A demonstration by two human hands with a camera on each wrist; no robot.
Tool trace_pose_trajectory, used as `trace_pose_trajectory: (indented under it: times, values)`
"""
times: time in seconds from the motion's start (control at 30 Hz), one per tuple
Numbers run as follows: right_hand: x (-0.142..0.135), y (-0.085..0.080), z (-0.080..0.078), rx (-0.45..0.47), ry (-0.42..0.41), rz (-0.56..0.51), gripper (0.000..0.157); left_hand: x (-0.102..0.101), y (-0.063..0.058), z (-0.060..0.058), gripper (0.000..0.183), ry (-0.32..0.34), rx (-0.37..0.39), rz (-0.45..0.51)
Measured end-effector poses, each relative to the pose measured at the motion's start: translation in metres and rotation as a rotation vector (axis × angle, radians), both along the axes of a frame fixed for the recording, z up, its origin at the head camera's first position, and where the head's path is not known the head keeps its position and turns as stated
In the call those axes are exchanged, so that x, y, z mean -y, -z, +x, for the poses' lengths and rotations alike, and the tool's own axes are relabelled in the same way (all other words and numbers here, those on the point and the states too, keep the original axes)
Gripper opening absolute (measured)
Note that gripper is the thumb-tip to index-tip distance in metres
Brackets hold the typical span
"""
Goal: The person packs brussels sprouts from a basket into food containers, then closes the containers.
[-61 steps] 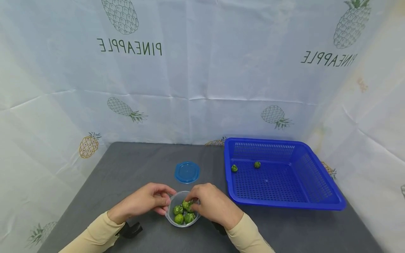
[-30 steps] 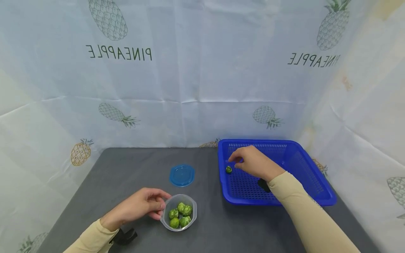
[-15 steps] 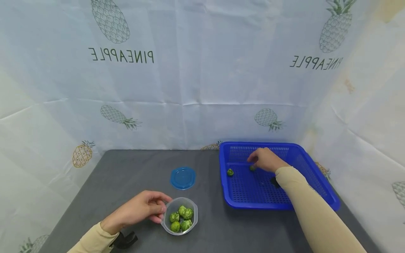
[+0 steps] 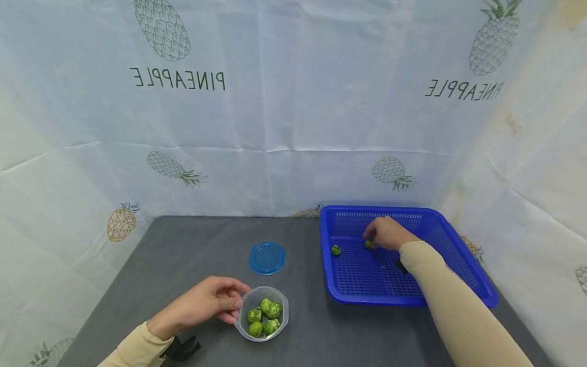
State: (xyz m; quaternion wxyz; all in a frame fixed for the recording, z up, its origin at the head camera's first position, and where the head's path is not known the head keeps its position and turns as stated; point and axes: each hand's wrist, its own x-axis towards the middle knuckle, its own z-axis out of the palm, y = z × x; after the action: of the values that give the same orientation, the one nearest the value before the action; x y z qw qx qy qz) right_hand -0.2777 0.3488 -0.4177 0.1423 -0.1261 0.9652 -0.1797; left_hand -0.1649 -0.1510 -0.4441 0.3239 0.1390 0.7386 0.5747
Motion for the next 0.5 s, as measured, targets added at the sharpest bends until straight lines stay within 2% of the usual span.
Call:
trace_pose_trajectory:
  times: [0.27,0.5]
  values:
    - [0.0021,0.0064,-0.0016,0.011,0.006,0.0,0.029,-0.001,-0.0001,0.0023,0.036,-0.004,0.005,0.006]
    - [0.004,0.0056,-0.0021,-0.014,0.009,-0.005,0.026,0.001,-0.0024,0.0006,0.036,-0.001,-0.005,0.005]
